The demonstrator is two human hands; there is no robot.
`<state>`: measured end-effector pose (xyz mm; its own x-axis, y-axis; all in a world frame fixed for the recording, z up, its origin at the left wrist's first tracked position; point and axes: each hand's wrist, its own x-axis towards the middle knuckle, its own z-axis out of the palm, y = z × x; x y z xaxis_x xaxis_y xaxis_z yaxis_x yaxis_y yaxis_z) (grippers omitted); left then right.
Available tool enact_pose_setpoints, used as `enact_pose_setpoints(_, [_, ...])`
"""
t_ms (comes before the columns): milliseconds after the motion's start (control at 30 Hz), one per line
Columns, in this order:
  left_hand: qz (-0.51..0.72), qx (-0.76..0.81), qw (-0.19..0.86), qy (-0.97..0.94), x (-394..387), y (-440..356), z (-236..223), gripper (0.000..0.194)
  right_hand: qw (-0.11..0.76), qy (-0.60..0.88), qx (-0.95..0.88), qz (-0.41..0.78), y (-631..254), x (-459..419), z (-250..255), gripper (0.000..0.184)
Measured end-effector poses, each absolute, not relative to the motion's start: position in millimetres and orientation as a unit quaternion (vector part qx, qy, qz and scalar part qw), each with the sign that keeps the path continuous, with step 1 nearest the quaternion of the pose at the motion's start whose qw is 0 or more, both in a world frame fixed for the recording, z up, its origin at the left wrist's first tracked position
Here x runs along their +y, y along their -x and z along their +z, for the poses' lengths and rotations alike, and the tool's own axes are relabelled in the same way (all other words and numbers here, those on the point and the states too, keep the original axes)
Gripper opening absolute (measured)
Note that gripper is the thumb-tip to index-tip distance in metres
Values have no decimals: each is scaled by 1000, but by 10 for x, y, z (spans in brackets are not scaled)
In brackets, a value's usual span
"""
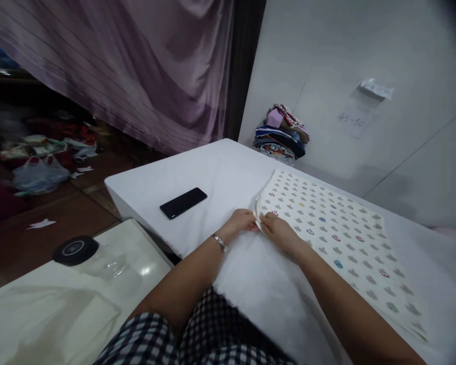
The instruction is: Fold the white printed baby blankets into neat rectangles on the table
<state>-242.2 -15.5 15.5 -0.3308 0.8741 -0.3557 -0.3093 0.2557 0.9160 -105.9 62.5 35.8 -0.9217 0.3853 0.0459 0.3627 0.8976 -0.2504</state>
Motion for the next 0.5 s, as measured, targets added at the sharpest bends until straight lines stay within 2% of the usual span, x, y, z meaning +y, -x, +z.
enact_pose_setpoints(267, [563,604,514,-232,-159,2422,144,10,77,230,-968,67,1039,558,352,19])
enact_pose_setpoints(500, [564,591,527,-235,-164,2444,155,6,30,223,-974,-15,1085,485,322,18])
